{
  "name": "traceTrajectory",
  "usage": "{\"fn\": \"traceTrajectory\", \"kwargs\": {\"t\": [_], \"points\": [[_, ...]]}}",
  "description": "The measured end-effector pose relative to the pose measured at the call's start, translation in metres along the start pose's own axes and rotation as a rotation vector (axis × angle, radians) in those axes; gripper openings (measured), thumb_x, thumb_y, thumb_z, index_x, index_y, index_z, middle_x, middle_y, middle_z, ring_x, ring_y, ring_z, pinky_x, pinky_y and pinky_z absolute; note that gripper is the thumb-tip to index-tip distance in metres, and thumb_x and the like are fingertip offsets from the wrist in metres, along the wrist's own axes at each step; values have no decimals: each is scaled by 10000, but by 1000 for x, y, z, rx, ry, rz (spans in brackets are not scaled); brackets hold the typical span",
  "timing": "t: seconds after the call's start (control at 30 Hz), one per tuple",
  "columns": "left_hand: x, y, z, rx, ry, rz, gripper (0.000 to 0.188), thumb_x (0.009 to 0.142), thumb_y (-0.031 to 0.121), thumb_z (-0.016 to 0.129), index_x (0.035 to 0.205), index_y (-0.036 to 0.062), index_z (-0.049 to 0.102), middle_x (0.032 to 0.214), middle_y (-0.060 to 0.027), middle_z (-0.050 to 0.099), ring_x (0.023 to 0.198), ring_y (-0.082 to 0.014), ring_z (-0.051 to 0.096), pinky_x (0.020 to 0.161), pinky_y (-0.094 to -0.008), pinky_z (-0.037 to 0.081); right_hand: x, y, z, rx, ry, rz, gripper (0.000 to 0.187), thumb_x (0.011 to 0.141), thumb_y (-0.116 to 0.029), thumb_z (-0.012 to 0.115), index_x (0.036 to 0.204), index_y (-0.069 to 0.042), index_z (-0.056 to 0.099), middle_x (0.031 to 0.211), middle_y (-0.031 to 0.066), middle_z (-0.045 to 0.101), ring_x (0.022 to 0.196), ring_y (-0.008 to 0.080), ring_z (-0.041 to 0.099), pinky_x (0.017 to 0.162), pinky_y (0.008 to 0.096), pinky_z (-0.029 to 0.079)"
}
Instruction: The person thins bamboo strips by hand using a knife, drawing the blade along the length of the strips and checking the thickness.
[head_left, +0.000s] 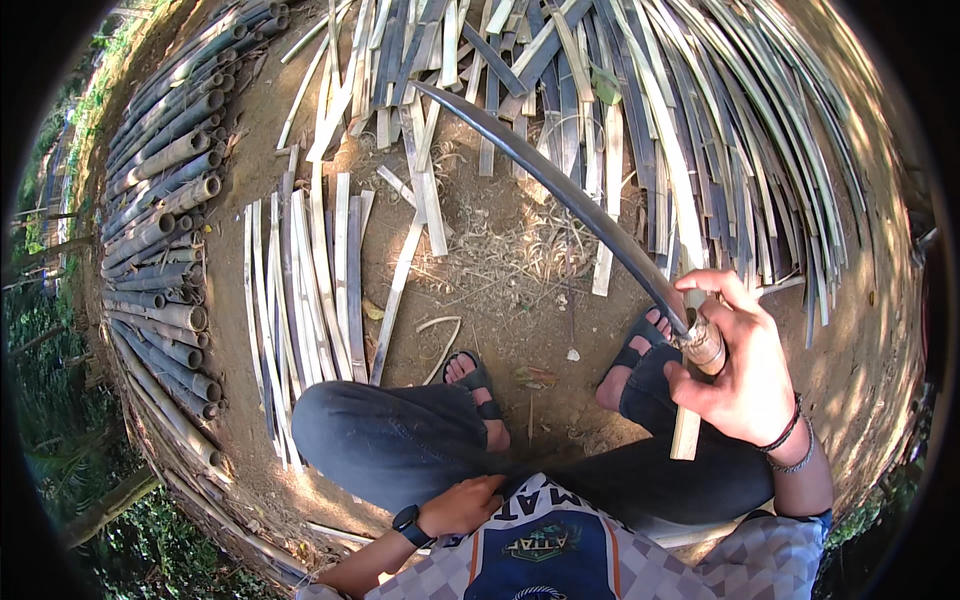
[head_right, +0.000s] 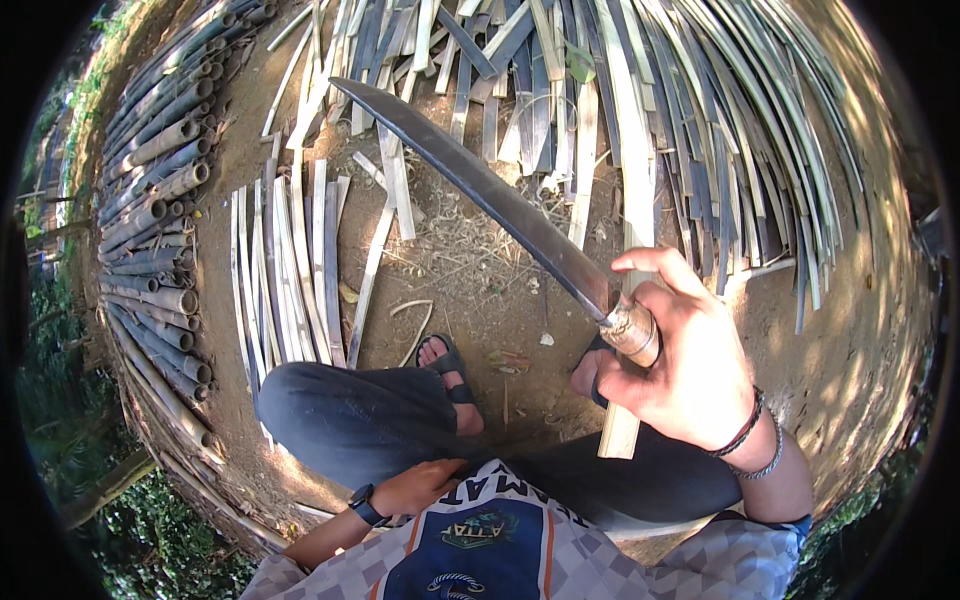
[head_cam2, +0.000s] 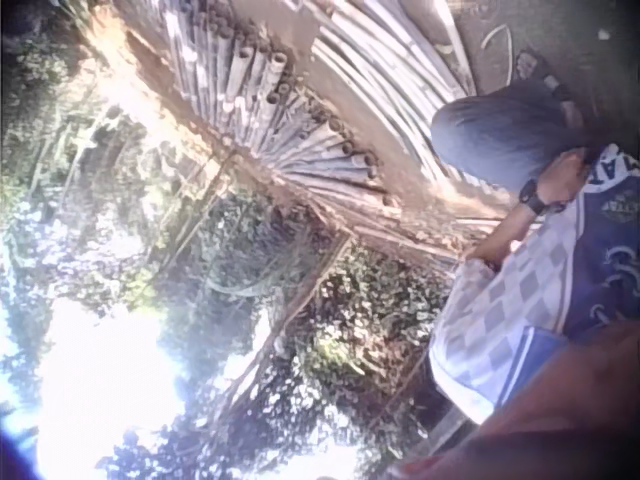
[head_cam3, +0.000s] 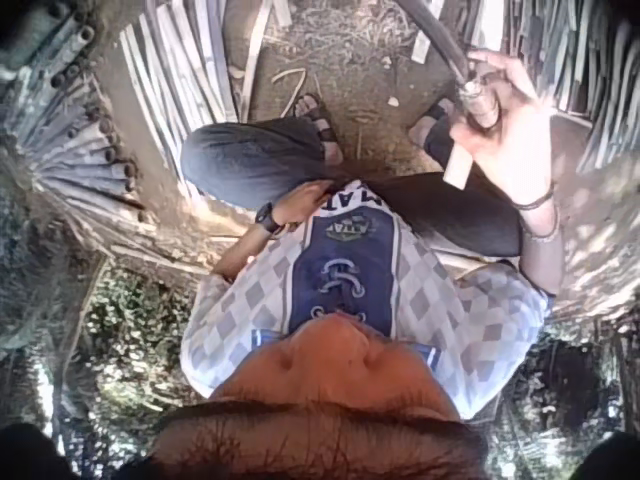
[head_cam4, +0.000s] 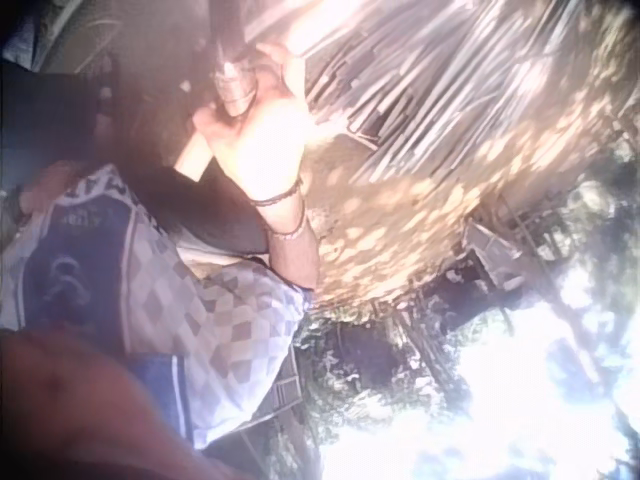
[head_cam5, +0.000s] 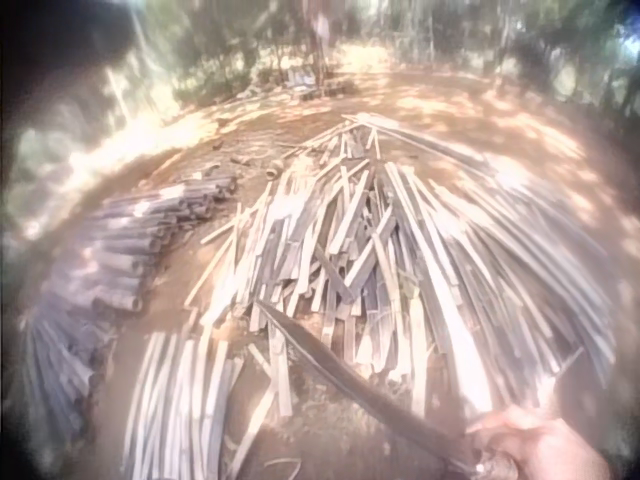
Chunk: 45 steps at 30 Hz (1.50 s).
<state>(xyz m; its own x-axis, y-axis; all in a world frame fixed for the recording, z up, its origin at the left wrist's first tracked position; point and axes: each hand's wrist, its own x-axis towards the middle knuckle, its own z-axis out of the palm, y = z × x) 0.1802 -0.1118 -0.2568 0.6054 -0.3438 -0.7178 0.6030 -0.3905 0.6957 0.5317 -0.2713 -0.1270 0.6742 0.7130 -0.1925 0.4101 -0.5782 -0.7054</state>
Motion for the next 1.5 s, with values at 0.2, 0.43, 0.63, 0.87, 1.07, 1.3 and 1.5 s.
{"fn": "traceTrajectory", "kwargs": {"t": [0.2, 0.43, 0.63, 0.87, 1.07, 1.3, 1.5], "points": [[7, -7, 3, -173, -116, 31, 401, 910, 222, 489, 1245, 3, 482, 1075, -250, 617, 1008, -418, 578, 857, -473, 459, -10, 6, 8, -25, 58, -3, 191, 568, -68, 692, 671, 20, 557, 1054, 161, 568, 796, 306, 633, 706, 365, 504], [-8, 14, 10, 270, 265, 126, 577, 878, 310, 561, 1337, 12, 377, 1228, -250, 520, 1103, -406, 535, 889, -449, 459, -35, -18, 23, -4, 118, -118, 262, 615, -131, 721, 747, 60, 599, 1034, 163, 593, 800, 311, 639, 737, 354, 506], [14, 96, -39, 563, 1054, 476, 871, 750, 179, 694, 1423, -49, 189, 1420, -297, 269, 1269, -431, 363, 1010, -442, 377, -73, -72, 47, 251, 88, 73, 423, 666, -215, 756, 973, 37, 610, 719, 78, 622, 655, 162, 623, 645, 323, 504], [60, 152, -70, 476, 1363, 849, 612, 849, 246, 593, 1272, -3, 227, 1244, -205, 273, 1074, -318, 452, 926, -397, 412, -128, -169, 65, 826, -40, 31, 448, 791, -232, 739, 1098, 25, 539, 735, 20, 575, 538, 67, 547, 367, 198, 404], [3, 141, -86, -65, 1516, 1056, 324, 928, 324, 511, 1009, 51, 357, 914, -86, 386, 826, -216, 479, 810, -357, 438, -143, -227, 69, 994, -206, -248, 547, 806, -281, 734, 1163, 48, 482, 825, 56, 602, 679, 105, 657, 357, 194, 419], [-145, 158, -80, -833, 1623, 1492, 399, 977, 384, 446, 689, 113, 390, 512, -42, 430, 507, -189, 494, 713, -393, 478, -157, -188, 36, 854, -189, -421, 394, 853, -299, 685, 1073, 16, 598, 697, 38, 625, 550, 71, 621, 381, 185, 402], [-162, 170, -99, -762, 1648, 1441, 423, 986, 412, 378, 698, 105, 414, 491, -44, 428, 501, -199, 504, 765, -419, 473, -119, -98, 14, 664, -76, -198, 331, 844, -311, 690, 877, 11, 621, 563, 35, 590, 429, 65, 538, 361, 201, 374]]}}
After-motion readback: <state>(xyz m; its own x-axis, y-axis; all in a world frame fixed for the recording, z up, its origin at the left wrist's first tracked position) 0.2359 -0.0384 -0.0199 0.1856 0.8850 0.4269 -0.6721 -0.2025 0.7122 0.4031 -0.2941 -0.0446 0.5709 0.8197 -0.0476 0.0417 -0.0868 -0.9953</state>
